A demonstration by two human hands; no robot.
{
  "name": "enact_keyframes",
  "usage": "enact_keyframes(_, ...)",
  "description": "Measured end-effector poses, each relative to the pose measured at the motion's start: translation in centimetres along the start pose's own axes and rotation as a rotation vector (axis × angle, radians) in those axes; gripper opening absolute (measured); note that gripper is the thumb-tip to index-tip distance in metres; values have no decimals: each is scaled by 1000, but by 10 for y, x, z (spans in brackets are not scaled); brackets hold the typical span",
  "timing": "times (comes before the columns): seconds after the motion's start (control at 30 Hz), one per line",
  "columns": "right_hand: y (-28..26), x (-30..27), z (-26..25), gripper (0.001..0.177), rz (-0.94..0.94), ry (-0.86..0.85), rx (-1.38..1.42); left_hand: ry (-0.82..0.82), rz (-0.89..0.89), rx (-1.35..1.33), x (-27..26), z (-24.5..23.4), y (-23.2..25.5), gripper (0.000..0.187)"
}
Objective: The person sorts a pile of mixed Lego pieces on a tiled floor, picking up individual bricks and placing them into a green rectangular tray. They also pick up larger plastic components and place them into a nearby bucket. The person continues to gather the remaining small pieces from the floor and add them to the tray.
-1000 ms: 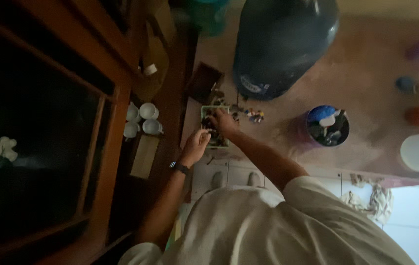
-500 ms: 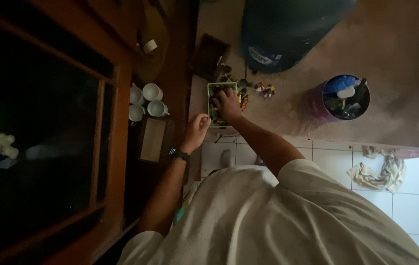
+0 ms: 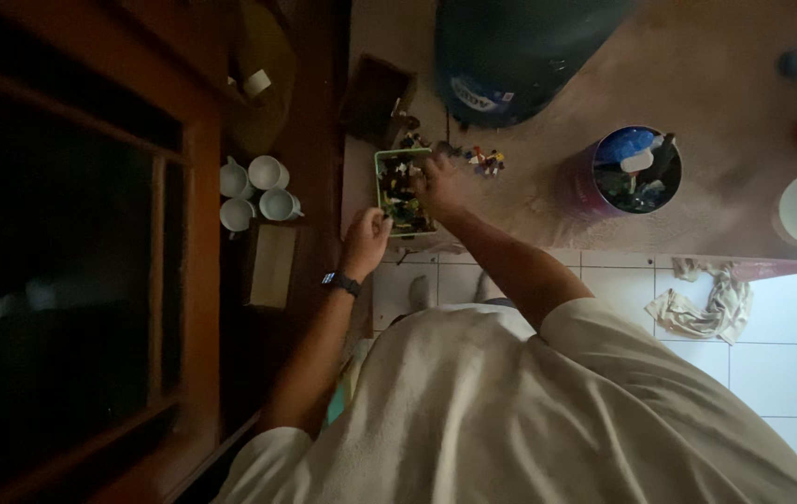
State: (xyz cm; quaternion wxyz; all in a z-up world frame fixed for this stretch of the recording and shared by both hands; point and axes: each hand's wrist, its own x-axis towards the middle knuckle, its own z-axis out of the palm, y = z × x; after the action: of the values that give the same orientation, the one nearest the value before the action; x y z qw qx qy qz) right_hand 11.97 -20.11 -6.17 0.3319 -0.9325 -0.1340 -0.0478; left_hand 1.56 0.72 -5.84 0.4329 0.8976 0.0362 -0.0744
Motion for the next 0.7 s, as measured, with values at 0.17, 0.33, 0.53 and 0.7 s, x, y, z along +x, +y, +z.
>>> enact_keyframes(0.17,39,1,-5,21,208,-82,135,257,36,158,14,43,-47,50)
enact_keyframes(0.33,67,-2,-23,37,122,-46,141,147,-225,121,25,55,-57,31)
enact_keyframes(0.53,60,18,-60,54,171,-348,-20,291,-409,-514,17,45,-68,32)
enact_keyframes(0.7,53,42,-43,72,-79,-586,-313,202,-292,82,9,33,-75,20)
